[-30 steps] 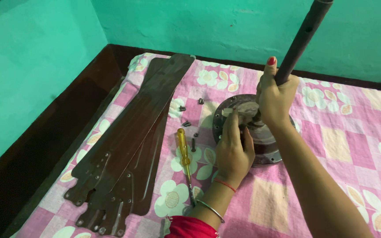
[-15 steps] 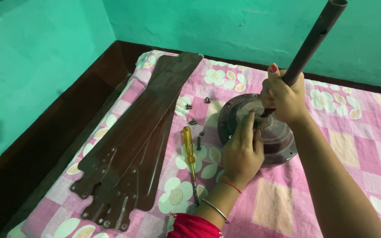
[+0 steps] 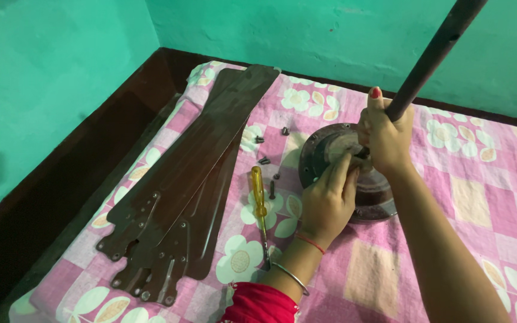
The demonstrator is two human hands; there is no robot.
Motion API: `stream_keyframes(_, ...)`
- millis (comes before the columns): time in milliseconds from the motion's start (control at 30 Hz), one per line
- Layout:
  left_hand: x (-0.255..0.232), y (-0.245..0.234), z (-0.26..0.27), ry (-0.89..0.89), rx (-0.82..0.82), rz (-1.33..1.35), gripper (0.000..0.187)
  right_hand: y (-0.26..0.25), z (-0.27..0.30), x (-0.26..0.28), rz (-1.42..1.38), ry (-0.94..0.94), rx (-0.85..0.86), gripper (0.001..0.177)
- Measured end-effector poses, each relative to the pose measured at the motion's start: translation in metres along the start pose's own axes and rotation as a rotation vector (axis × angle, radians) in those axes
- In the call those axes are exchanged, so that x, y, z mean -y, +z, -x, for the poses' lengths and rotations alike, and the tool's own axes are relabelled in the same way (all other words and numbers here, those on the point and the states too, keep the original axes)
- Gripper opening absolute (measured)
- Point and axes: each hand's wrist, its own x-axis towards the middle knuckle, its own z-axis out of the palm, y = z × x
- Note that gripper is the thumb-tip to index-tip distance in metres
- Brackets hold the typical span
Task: The person assembles a ceiling fan hub by inserting a white plastic ring and tightening it with a screwdriver. They handle screws and fan blades placed nearby on a table.
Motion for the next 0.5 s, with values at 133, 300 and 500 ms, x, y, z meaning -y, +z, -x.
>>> stream_keyframes(133,0.000,0.000,-0.002,0.034,-0.022,0.012,0.028,-0.006,-0.003,-0.001,-0.009,0.024,0.078,0.055)
stream_keyframes(300,-0.002,-0.001,-0.002,0.051,-0.038,-0.014,0.028,-0.016,-0.008,-0.005,-0.081,0.068,0.165,0.053)
stream_keyframes(500,-0.007,-0.003,-0.002,0.076,-0.005,-0.045,0.030,-0.021,-0.010,-0.008,-0.140,0.107,0.206,0.049)
